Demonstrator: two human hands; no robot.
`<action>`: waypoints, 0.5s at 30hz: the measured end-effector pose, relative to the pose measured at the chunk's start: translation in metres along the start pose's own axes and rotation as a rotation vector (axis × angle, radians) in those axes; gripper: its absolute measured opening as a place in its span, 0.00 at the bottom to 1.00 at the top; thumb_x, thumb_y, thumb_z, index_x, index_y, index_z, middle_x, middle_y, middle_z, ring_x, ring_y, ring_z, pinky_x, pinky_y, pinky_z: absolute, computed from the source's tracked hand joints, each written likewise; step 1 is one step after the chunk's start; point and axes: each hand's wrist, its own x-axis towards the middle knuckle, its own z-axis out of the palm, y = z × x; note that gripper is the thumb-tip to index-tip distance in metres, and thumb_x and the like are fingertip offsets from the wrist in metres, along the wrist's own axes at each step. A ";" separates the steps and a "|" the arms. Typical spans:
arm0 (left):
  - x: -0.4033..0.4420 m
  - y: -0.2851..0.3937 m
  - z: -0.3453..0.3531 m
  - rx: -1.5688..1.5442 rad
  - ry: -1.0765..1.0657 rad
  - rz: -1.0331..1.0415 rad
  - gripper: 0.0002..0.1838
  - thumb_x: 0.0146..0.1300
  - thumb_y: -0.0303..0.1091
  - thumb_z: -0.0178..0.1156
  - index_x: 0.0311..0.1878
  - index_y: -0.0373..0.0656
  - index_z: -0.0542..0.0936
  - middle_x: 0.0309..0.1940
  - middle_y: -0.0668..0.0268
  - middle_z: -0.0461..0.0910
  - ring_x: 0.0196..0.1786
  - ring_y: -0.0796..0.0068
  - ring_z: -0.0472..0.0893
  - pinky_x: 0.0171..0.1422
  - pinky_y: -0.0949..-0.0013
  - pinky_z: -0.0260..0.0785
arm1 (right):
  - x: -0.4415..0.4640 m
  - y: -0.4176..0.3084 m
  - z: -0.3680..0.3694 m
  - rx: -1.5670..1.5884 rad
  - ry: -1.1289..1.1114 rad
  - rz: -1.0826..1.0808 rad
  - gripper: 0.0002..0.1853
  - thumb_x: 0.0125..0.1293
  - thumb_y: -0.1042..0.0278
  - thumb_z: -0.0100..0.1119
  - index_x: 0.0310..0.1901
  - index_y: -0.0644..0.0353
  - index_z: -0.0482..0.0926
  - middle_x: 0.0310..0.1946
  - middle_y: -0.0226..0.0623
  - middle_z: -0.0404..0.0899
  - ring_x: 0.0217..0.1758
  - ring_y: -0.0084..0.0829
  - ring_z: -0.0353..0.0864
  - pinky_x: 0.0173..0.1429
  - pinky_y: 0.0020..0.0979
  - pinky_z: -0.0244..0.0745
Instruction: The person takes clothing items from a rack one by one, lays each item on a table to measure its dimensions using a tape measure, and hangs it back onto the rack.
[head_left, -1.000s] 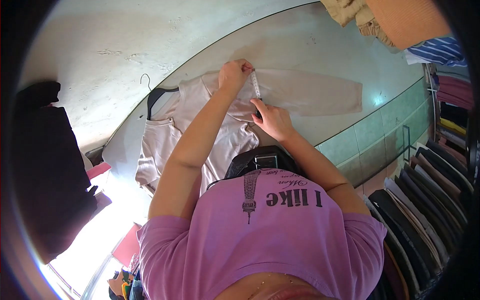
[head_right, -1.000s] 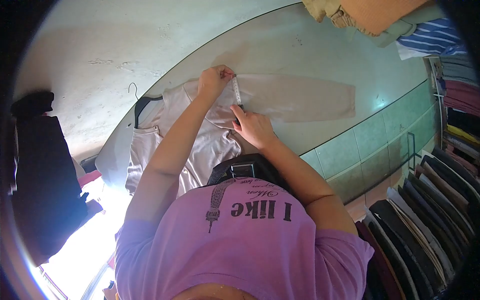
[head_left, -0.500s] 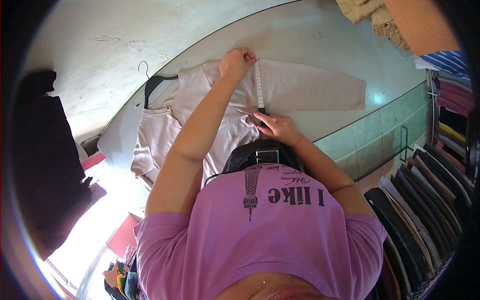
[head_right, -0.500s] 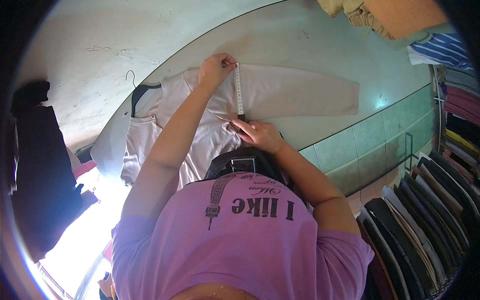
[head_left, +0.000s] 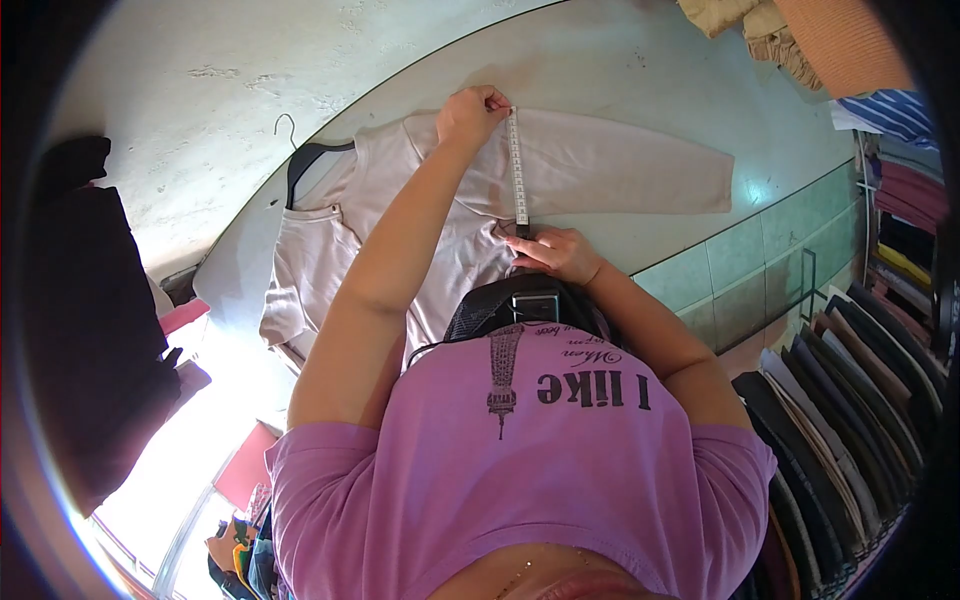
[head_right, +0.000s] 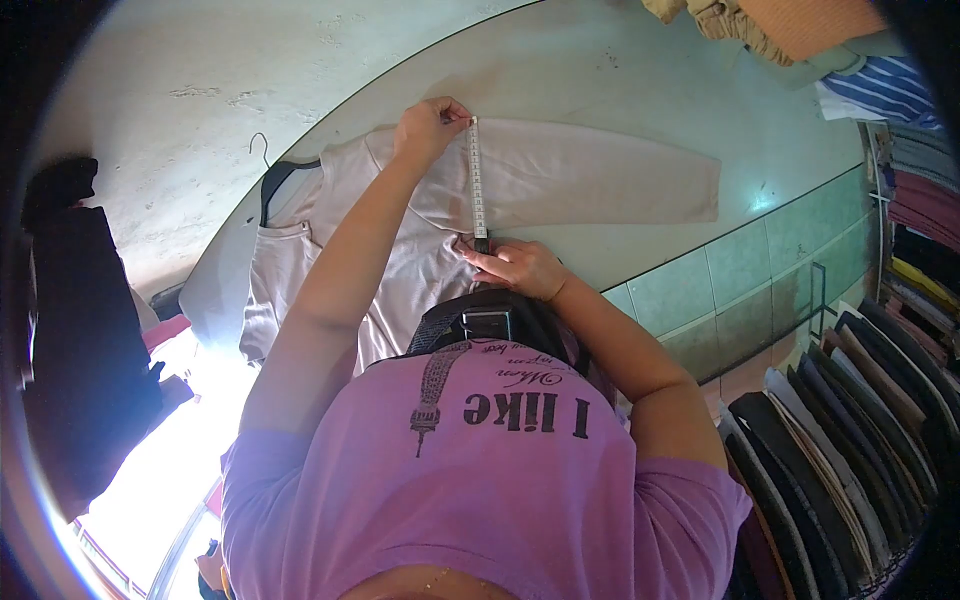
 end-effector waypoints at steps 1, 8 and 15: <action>0.000 0.000 0.000 -0.001 -0.001 0.003 0.05 0.51 0.38 0.64 0.32 0.54 0.83 0.30 0.75 0.82 0.37 0.76 0.80 0.40 0.70 0.71 | 0.000 0.001 0.002 0.000 0.000 -0.001 0.23 0.54 0.56 0.63 0.53 0.47 0.75 0.18 0.28 0.71 0.20 0.28 0.74 0.24 0.30 0.72; 0.000 0.001 0.000 -0.003 0.001 -0.018 0.05 0.51 0.38 0.65 0.32 0.54 0.83 0.30 0.75 0.82 0.37 0.76 0.80 0.40 0.69 0.71 | 0.003 0.000 0.004 0.133 0.031 0.051 0.21 0.55 0.59 0.63 0.50 0.53 0.75 0.29 0.30 0.81 0.22 0.32 0.78 0.28 0.31 0.75; 0.002 -0.003 0.001 -0.028 0.006 0.024 0.07 0.51 0.37 0.65 0.34 0.50 0.83 0.30 0.70 0.82 0.35 0.76 0.81 0.41 0.70 0.72 | 0.004 0.001 0.006 0.170 0.047 0.062 0.21 0.54 0.61 0.63 0.50 0.54 0.74 0.40 0.32 0.81 0.25 0.33 0.80 0.31 0.30 0.77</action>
